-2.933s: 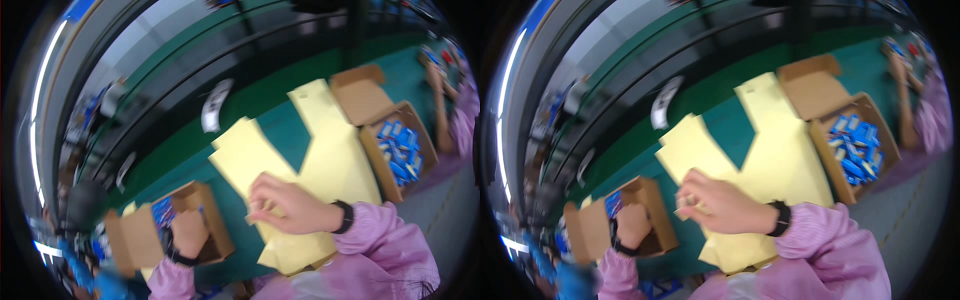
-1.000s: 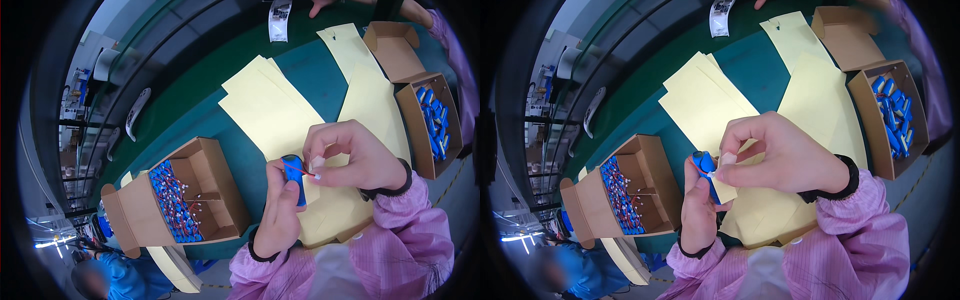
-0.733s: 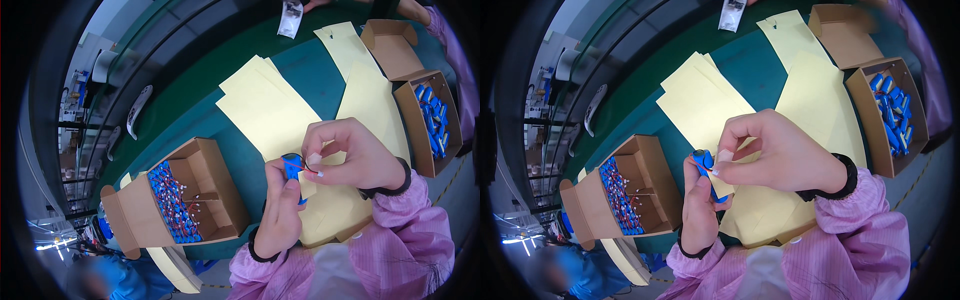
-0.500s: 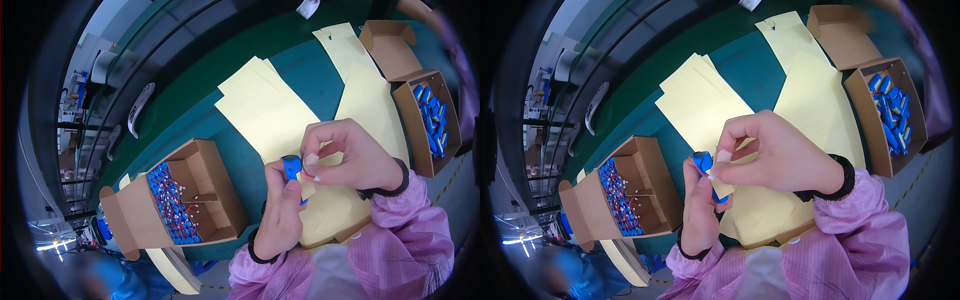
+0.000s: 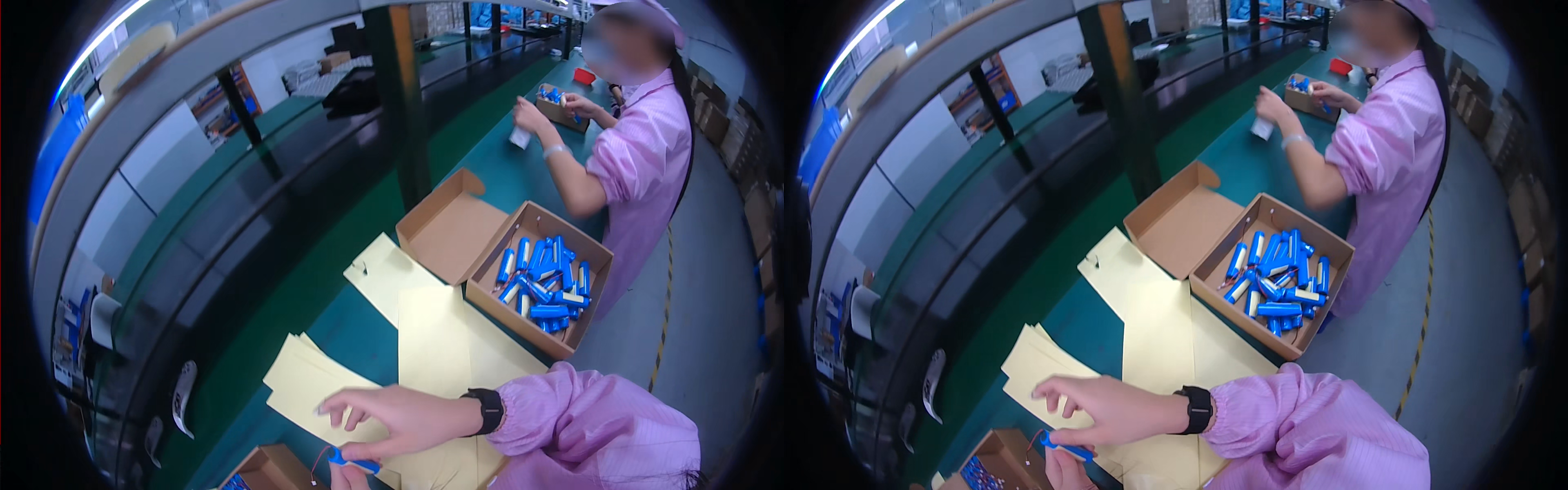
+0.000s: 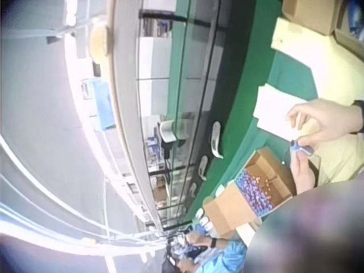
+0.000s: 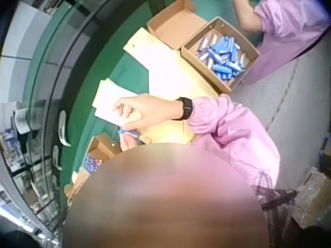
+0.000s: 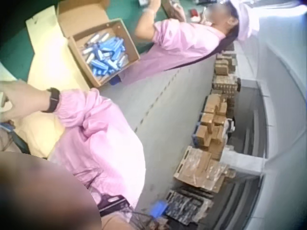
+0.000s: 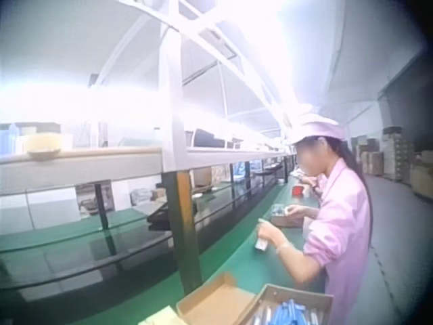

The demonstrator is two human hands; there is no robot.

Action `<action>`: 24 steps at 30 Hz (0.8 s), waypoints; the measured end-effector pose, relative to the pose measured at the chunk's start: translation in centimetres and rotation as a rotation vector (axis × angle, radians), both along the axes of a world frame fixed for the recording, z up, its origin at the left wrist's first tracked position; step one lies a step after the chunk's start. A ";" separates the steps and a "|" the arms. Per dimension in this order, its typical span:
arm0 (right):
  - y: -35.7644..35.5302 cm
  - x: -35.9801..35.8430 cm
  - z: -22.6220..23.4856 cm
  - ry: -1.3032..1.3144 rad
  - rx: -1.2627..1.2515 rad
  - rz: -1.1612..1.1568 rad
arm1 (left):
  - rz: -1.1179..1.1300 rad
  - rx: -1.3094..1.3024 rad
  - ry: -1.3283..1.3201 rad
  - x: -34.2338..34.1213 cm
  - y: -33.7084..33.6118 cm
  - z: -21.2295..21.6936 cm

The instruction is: Manually tape insulation onto cylindrical lithium battery cells and sort them into a box on an assembly line.

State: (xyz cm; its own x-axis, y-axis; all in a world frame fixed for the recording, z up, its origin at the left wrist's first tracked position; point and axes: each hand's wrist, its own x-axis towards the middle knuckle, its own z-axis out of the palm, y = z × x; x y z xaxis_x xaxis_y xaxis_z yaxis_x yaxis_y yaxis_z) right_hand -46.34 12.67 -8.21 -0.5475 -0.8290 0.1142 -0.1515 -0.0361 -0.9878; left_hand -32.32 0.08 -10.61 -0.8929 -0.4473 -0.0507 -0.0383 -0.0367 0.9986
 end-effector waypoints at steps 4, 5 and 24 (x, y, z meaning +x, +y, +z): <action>0.0 0.8 -0.1 0.122 -0.059 0.053 | 0.038 0.259 0.038 1.0 -0.2 -0.4; 0.0 1.1 0.3 0.102 -0.100 0.110 | 0.057 0.348 0.038 1.0 -0.2 0.0; 15.6 1.0 6.6 0.673 0.632 -0.987 | -0.457 -0.753 -0.097 1.7 0.8 3.2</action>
State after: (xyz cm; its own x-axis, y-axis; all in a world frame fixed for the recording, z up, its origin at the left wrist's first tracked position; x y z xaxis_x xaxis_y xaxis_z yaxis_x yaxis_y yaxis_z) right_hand -45.34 28.29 -1.65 -0.9296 -0.1359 0.3426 -0.3078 0.7974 -0.5191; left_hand -30.60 0.90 -7.43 -0.9996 0.0071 0.0290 0.0263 0.6686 0.7431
